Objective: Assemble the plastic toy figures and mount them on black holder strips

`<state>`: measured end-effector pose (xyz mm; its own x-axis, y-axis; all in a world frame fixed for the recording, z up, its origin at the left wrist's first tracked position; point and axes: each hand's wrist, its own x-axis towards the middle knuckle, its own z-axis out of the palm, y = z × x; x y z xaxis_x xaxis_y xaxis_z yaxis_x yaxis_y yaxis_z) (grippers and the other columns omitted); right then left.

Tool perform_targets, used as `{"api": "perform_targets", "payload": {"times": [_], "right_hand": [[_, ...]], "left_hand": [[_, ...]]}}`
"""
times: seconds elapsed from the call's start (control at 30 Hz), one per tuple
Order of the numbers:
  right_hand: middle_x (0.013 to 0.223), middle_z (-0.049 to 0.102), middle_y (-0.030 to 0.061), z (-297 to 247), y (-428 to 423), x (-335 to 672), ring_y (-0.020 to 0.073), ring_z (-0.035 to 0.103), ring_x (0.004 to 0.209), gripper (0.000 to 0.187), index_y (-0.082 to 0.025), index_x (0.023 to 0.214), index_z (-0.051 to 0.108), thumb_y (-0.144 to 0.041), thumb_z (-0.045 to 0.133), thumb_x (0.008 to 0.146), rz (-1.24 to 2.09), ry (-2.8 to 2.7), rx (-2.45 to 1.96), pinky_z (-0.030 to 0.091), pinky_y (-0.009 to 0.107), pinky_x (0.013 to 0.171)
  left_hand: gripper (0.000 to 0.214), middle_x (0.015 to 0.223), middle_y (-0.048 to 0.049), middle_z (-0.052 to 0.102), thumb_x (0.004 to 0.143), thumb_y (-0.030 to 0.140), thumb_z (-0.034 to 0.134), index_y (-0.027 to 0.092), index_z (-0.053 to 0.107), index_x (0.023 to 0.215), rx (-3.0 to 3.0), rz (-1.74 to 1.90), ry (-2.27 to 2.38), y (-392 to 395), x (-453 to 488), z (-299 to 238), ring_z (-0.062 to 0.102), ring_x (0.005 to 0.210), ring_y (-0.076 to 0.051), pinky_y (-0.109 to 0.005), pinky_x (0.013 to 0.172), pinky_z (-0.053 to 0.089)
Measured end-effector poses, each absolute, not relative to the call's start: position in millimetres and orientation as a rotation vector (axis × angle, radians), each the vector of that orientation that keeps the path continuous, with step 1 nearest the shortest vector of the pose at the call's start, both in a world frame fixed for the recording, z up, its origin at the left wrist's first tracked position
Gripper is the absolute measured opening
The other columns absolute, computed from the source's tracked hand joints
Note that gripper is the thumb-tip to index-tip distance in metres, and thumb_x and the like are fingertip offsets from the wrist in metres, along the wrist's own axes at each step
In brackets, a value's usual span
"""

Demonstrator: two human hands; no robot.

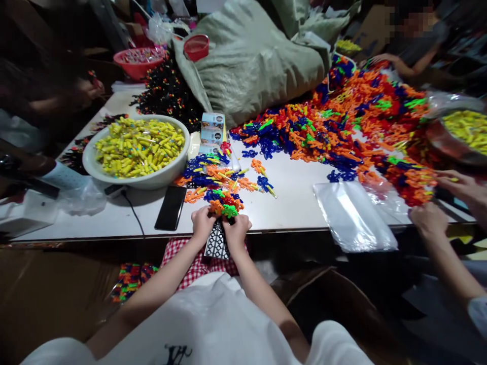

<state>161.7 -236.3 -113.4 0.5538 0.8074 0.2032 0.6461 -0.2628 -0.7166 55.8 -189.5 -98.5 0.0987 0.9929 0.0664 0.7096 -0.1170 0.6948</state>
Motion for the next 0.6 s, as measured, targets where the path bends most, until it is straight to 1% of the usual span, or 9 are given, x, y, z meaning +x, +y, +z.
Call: {"api": "perform_targets", "payload": {"times": [0.1,0.17,0.23,0.3,0.37,0.4,0.47,0.53,0.6], "right_hand": [[0.065,0.054,0.004,-111,-236,162,0.0226,0.048,0.075,0.021,-0.019,0.06,0.054,-0.036,0.06,0.07,0.233,-1.192,-2.018,0.03,0.034,0.073],[0.065,0.054,0.0038,-111,-236,162,0.0221,0.047,0.074,0.021,-0.019,0.059,0.053,-0.036,0.059,0.07,0.226,-1.202,-2.012,0.03,0.034,0.073],[0.065,0.054,0.0036,-111,-236,161,0.0217,0.047,0.072,0.022,-0.019,0.06,0.053,-0.037,0.058,0.07,0.226,-1.2,-2.0,0.03,0.034,0.073],[0.065,0.054,0.0035,-111,-236,159,0.0217,0.048,0.072,0.022,-0.019,0.061,0.053,-0.039,0.057,0.071,0.232,-1.193,-1.987,0.03,0.034,0.073],[0.065,0.054,0.0038,-114,-235,159,0.0222,0.048,0.073,0.023,-0.019,0.063,0.054,-0.041,0.057,0.071,0.227,-1.189,-1.984,0.031,0.035,0.073],[0.065,0.055,0.0041,-116,-235,160,0.0226,0.049,0.073,0.023,-0.019,0.064,0.055,-0.041,0.056,0.071,0.222,-1.187,-1.987,0.031,0.035,0.073],[0.066,0.056,0.005,-120,-237,165,0.0233,0.05,0.074,0.025,-0.019,0.064,0.055,-0.043,0.055,0.072,0.224,-1.188,-1.996,0.033,0.036,0.073],[0.066,0.057,0.0057,-120,-242,170,0.0239,0.05,0.073,0.026,-0.02,0.064,0.056,-0.044,0.055,0.073,0.253,-1.193,-1.988,0.035,0.038,0.073],[0.064,0.057,0.0057,-114,-246,171,0.0237,0.051,0.07,0.029,-0.02,0.064,0.057,-0.047,0.056,0.073,0.307,-1.207,-1.921,0.038,0.04,0.071]], "left_hand": [[0.003,0.083,-0.0035,0.066,0.075,0.021,0.059,0.018,0.06,0.075,1.88,0.75,1.634,-188,55,-101,0.06,0.083,-0.02,-0.034,0.08,0.035],[0.005,0.084,-0.0033,0.066,0.075,0.022,0.06,0.018,0.06,0.078,1.865,0.756,1.618,-189,51,-101,0.06,0.082,-0.019,-0.034,0.08,0.037],[0.018,0.09,-0.0041,0.064,0.073,0.026,0.063,0.019,0.059,0.089,1.843,0.807,1.606,-192,46,-98,0.059,0.083,-0.019,-0.033,0.08,0.04],[0.037,0.103,-0.0069,0.06,0.069,0.03,0.068,0.019,0.055,0.102,1.873,0.929,1.56,-195,40,-88,0.056,0.096,-0.02,-0.032,0.085,0.04],[0.05,0.113,-0.009,0.055,0.069,0.033,0.069,0.021,0.051,0.113,1.979,1.03,1.465,-197,36,-75,0.049,0.111,-0.023,-0.034,0.094,0.036],[0.049,0.115,-0.0088,0.054,0.071,0.034,0.068,0.022,0.051,0.116,2.049,1.037,1.401,-196,36,-68,0.046,0.114,-0.023,-0.035,0.098,0.033],[0.041,0.114,-0.0072,0.055,0.077,0.034,0.061,0.025,0.053,0.117,2.162,0.972,1.29,-192,37,-57,0.047,0.112,-0.023,-0.036,0.099,0.031],[0.032,0.109,-0.006,0.058,0.082,0.032,0.055,0.027,0.057,0.114,2.208,0.904,1.212,-187,39,-50,0.05,0.108,-0.022,-0.038,0.098,0.032],[0.028,0.106,-0.0063,0.061,0.083,0.03,0.051,0.028,0.06,0.11,2.191,0.879,1.198,-188,38,-43,0.052,0.106,-0.023,-0.042,0.097,0.033]]}}
